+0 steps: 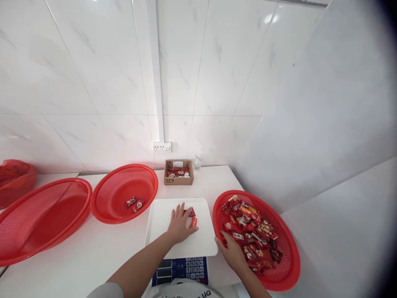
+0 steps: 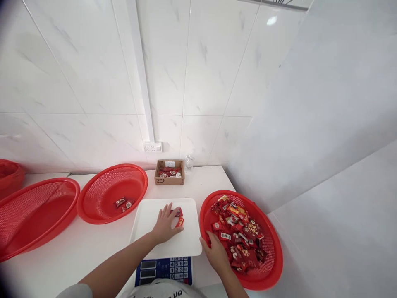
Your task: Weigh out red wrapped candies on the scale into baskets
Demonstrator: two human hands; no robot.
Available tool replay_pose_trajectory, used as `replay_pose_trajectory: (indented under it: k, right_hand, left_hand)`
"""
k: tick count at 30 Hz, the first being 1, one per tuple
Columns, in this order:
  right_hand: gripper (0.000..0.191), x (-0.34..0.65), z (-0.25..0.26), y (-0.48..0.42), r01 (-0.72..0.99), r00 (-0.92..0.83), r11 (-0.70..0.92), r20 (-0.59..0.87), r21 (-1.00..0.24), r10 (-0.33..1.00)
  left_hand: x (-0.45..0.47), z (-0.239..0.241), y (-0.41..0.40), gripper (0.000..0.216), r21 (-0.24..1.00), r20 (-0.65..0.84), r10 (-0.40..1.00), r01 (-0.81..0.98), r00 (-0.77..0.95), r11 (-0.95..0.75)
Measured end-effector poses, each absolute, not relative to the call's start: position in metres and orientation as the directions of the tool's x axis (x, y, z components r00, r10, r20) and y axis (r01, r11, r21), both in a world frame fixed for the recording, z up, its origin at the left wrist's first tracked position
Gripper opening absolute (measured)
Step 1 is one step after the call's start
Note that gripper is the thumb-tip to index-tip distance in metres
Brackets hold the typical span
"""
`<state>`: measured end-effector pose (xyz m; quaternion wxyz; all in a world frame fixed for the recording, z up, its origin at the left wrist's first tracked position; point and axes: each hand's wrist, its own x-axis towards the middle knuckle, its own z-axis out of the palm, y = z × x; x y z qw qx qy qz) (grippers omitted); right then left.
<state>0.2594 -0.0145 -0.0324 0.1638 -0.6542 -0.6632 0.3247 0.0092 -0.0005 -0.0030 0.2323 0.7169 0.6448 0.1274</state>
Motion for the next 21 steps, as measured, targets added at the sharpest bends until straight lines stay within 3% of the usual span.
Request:
replay_pose_trajectory:
  k: [4, 8, 13, 21]
  right_hand:
    - [0.057, 0.260, -0.034, -0.014, 0.760, -0.084, -0.079, -0.218, -0.645, 0.972]
    - [0.058, 0.259, -0.033, -0.014, 0.763, -0.095, -0.072, -0.220, -0.643, 0.971]
    - [0.059, 0.258, -0.029, -0.015, 0.769, -0.101, -0.057, -0.210, -0.637, 0.973]
    - [0.060, 0.257, -0.027, -0.014, 0.770, -0.101, -0.071, -0.232, -0.634, 0.967]
  left_hand:
    - [0.019, -0.007, 0.004, 0.081, 0.416, -0.119, 0.951, 0.884, 0.284, -0.212]
    - [0.017, -0.012, 0.002, 0.056, 0.379, -0.013, 0.961, 0.891, 0.278, -0.252]
    - [0.014, -0.008, -0.001, 0.046, 0.301, 0.068, 0.951, 0.903, 0.301, -0.307]
    - [0.016, -0.001, -0.008, 0.019, 0.287, -0.070, 0.916, 0.888, 0.394, -0.360]
